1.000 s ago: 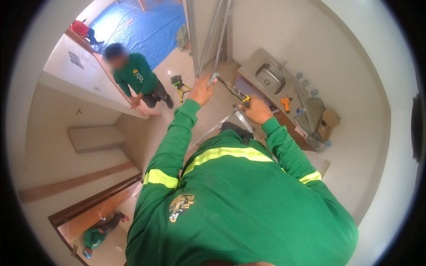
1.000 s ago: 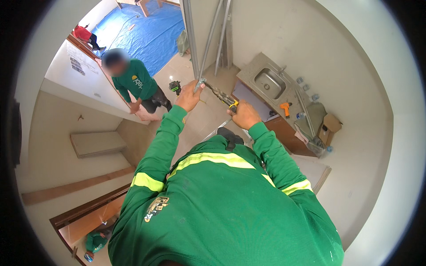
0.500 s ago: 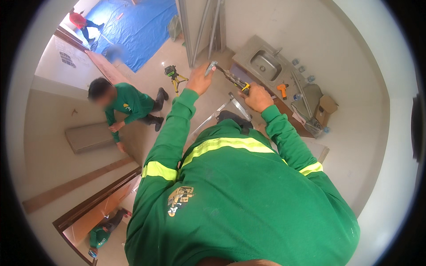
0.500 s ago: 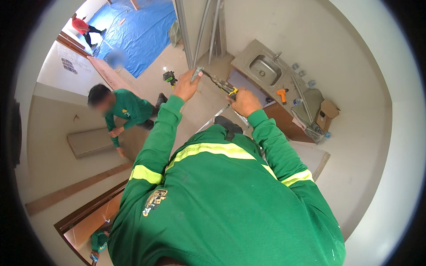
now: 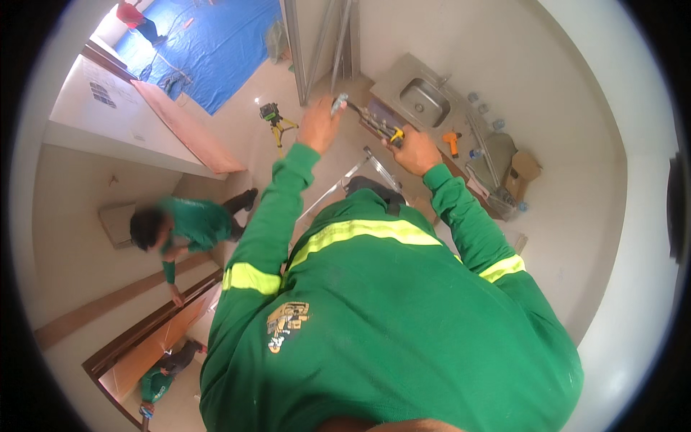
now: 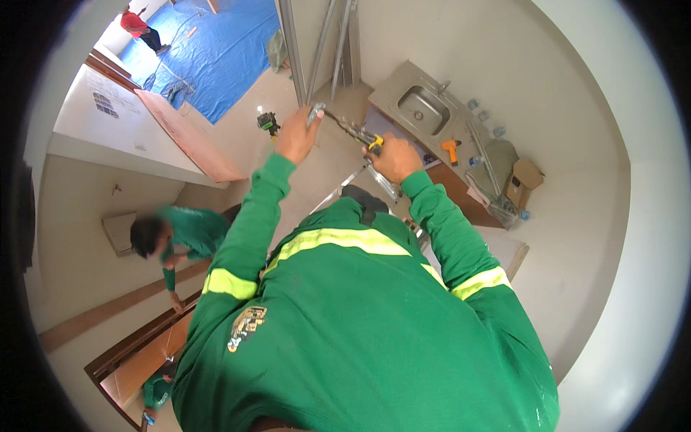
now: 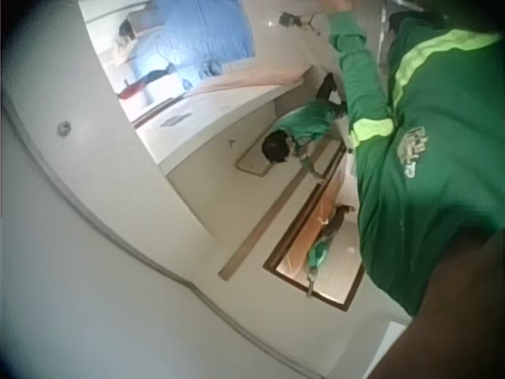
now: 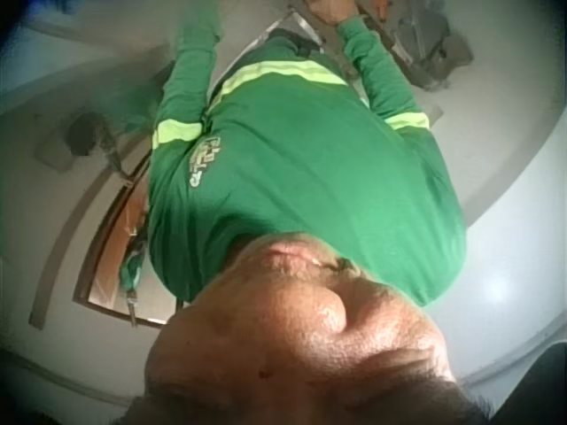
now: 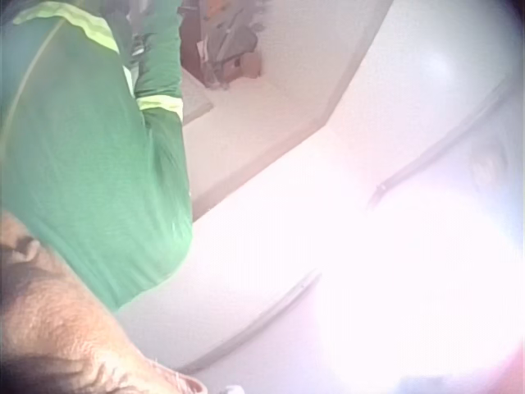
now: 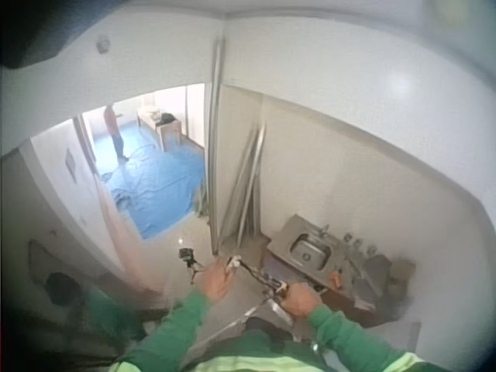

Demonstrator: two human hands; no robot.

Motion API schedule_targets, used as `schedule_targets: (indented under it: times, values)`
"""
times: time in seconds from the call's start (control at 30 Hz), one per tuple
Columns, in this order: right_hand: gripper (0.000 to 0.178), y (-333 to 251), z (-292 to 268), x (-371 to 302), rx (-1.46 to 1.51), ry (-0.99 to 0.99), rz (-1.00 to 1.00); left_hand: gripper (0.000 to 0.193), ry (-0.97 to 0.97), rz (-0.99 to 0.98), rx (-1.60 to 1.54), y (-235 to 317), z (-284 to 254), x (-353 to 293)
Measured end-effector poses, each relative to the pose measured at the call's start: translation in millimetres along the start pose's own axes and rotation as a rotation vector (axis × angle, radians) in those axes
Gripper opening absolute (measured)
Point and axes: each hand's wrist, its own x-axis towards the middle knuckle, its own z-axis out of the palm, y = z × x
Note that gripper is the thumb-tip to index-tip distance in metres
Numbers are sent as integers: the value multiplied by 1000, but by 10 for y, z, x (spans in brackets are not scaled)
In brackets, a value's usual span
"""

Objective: The person stands on a ladder and uses tin snips to cut a long metal profile into shorter pieces. They repeatedly measure, position, and cut the profile, then place the cut pieces aside.

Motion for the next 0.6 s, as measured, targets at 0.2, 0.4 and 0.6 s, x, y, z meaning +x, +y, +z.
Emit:
schedule_targets:
  times: [0.2,0.4,0.6]
  values:
    - [55,66,117,100,21,-17,-90,29,204,31,254,165,21,-432]
    - [41,37,140,279,122,105,-202,34,111,2,172,434,-401,-295]
    - [37,70,175,498,209,205,-333,49,-15,24,-26,525,-818,-198]
